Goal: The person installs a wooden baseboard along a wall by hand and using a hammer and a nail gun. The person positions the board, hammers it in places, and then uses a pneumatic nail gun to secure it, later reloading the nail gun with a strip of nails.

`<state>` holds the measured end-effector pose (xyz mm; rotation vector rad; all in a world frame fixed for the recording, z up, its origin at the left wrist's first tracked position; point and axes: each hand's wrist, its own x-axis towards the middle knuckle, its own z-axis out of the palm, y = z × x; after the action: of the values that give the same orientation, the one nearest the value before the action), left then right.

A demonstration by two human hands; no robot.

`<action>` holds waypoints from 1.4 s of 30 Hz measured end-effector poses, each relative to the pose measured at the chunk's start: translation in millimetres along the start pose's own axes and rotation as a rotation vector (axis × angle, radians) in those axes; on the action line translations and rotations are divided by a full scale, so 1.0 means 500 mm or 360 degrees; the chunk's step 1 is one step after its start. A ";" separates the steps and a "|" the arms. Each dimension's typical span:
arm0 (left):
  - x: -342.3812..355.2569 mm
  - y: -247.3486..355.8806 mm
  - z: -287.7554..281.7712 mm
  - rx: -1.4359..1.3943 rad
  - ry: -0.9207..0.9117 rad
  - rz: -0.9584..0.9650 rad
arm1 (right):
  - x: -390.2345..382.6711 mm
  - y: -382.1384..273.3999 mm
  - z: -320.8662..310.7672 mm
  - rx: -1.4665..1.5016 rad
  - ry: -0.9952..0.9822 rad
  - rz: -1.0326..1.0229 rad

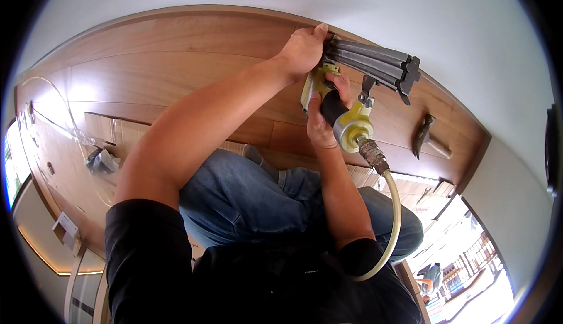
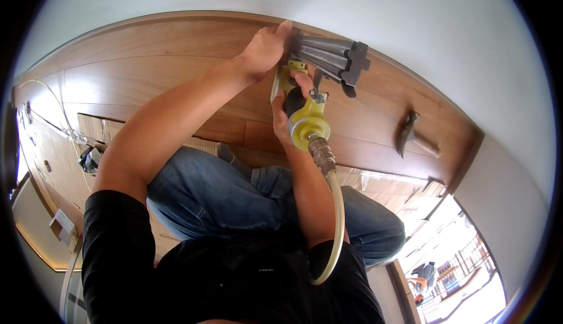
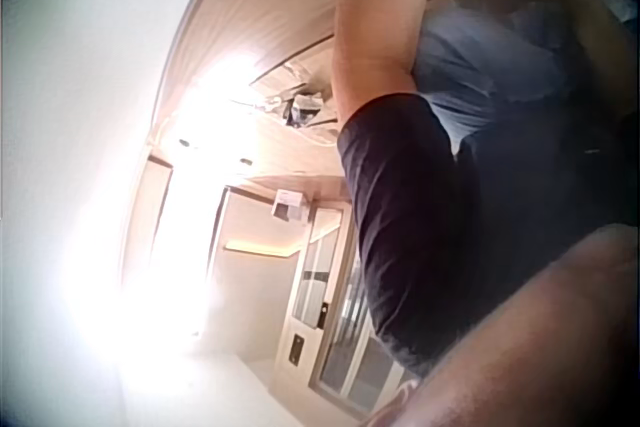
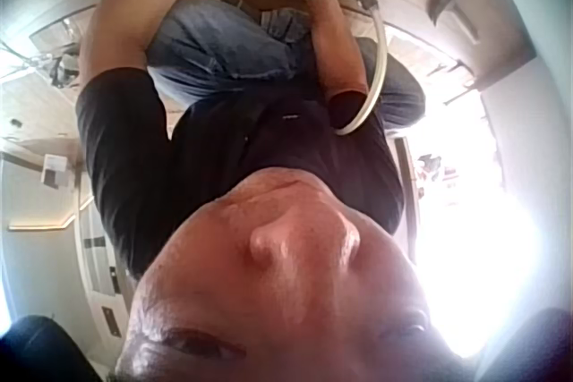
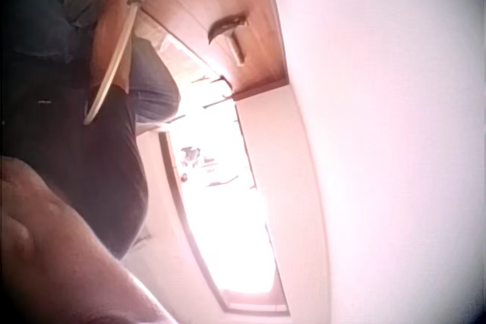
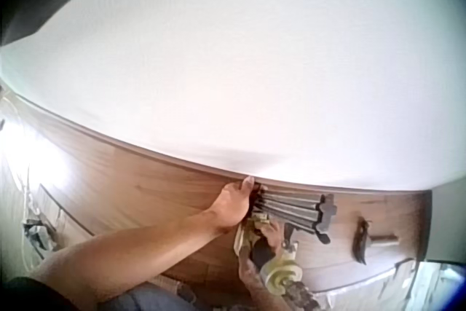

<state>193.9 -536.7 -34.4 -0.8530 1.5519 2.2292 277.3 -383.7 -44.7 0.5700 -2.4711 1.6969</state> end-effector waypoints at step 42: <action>-0.014 0.018 0.006 -0.0023 0.0037 -0.0045 | 0.006 0.002 0.001 0.0044 0.0004 -0.0021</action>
<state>193.6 -536.6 -22.5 -0.9024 1.5265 2.2209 274.3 -384.2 -45.1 0.5854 -2.4402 1.7284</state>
